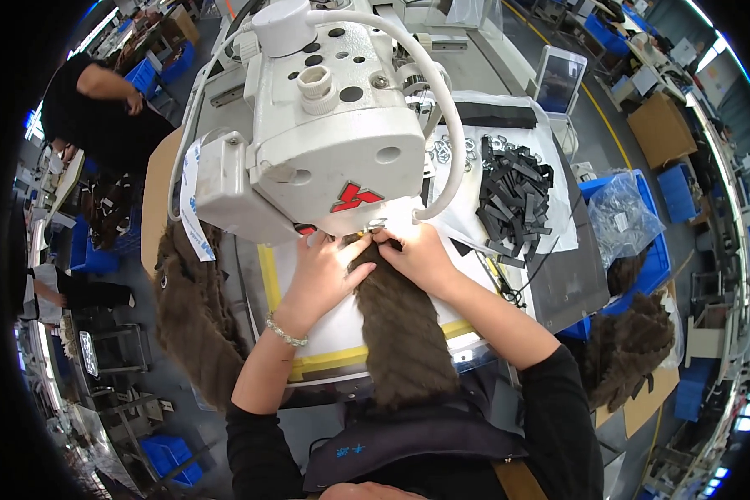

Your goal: Sewing and assembling leather and fur components using an industrial sewing machine.

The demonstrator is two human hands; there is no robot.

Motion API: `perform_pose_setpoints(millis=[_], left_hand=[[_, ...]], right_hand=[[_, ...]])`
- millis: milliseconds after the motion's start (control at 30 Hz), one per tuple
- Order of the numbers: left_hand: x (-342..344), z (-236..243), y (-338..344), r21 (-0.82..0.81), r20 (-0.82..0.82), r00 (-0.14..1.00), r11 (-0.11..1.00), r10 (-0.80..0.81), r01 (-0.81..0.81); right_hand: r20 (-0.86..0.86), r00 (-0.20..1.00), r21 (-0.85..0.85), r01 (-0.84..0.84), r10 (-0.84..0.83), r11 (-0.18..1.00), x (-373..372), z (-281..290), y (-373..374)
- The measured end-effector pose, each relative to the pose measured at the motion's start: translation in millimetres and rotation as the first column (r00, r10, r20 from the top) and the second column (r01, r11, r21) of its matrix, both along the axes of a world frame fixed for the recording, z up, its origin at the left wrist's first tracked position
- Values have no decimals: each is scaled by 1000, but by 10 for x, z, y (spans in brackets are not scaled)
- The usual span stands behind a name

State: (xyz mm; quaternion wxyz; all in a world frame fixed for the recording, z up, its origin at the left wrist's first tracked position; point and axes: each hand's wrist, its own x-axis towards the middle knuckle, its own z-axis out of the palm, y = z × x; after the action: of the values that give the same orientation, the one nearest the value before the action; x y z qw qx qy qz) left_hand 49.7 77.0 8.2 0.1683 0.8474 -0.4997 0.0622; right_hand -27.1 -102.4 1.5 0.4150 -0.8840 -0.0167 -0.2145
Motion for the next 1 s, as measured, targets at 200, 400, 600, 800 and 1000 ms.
perform_pose_setpoints(millis=[200,400,600,800,1000], left_hand=[[19,61,31,39,-78,997,999,-23,26],[-9,129,14,98,-129,991,995,25,-12],[82,55,-26,54,-189,982,998,3,8],[99,59,-36,16,-192,981,1000,-18,21],[95,-6,-50,-80,11,1000,997,-24,25]], right_hand=[[-26,1000,-19,-13,12,1000,6,10,1],[-41,999,-48,7,-9,999,3,57,40],[-57,998,-69,20,-24,997,2,44,47],[-54,999,-91,-6,1,996,-44,17,25],[-63,998,-134,-3,-5,991,-78,3,9]])
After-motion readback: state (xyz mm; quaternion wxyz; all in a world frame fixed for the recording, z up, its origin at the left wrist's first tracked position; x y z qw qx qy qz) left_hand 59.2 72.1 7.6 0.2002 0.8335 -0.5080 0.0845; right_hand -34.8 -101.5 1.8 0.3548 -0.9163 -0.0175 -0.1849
